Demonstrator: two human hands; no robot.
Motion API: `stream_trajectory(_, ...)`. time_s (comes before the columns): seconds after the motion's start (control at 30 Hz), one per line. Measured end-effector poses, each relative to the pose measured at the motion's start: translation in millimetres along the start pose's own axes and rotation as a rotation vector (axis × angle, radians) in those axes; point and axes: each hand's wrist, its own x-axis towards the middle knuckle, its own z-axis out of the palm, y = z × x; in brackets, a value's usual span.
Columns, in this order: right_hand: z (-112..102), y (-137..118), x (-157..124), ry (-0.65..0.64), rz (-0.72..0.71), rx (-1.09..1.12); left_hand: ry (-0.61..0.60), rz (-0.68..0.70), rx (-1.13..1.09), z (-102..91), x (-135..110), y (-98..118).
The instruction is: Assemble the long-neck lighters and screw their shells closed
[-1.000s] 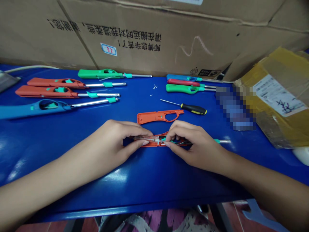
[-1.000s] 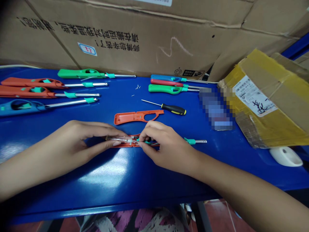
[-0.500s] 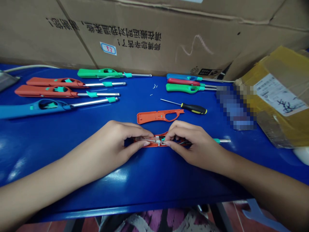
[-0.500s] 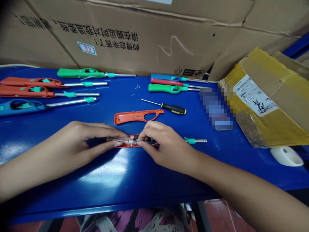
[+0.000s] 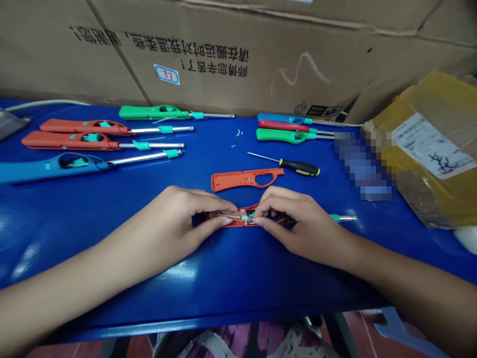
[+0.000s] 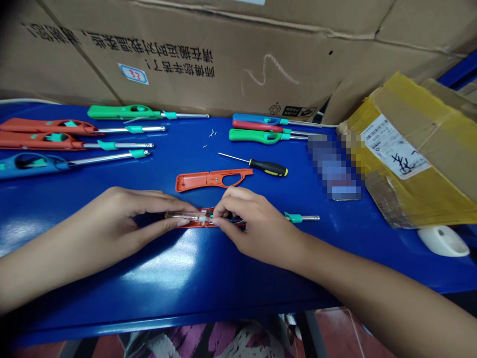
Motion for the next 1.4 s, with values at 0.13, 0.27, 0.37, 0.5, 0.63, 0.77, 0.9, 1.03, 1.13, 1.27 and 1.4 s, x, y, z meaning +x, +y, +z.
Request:
stream_trajectory(0.13, 0.0, -0.2, -0.3, 0.002, 0.001, -0.001, 0.007, -0.001, 0.000, 0.5, -1.0, -1.8)
stream_trajectory(0.27, -0.4, -0.5, -0.5, -0.001, 0.003, -0.003, 0.008, 0.005, 0.001, 1.6, -0.2, -2.8)
stream_trajectory(0.37, -0.6, -0.8, -0.3, -0.001, 0.002, -0.003, 0.009, 0.006, 0.002, 2.1, 1.0, -2.2)
stream_trajectory(0.5, -0.3, -0.9, 0.1, -0.001, -0.002, -0.006, 0.010, 0.005, -0.006, 2.1, 1.3, -1.3)
stream_trajectory(0.63, 0.3, -0.4, 1.0, 0.000, -0.008, -0.006, 0.007, 0.017, -0.010, 1.9, 0.5, -0.7)
stream_trajectory(0.77, 0.3, 0.2, 1.5, 0.005, -0.020, -0.004, 0.007, 0.019, -0.015, 2.3, 0.2, 0.6)
stream_trajectory(0.9, 0.1, 0.1, 1.3, 0.005, -0.027, 0.001, 0.013, 0.026, -0.009, 2.4, 0.3, 1.1)
stream_trajectory(1.03, 0.3, -0.8, 1.0, 0.007, -0.026, -0.006, 0.017, 0.029, -0.005, 1.8, -0.3, 0.8)
stream_trajectory(1.13, 0.3, -1.3, 1.1, 0.003, -0.019, -0.009, 0.027, 0.035, -0.008, 2.2, -0.5, 1.2)
stream_trajectory(1.27, 0.2, -1.2, 1.3, -0.001, -0.015, -0.010, 0.031, 0.031, -0.013, 2.8, 0.0, 1.7)
stream_trajectory(1.4, 0.4, -0.9, 1.3, 0.004, -0.014, -0.010, 0.045, 0.019, -0.030, 1.8, -0.1, 2.0)
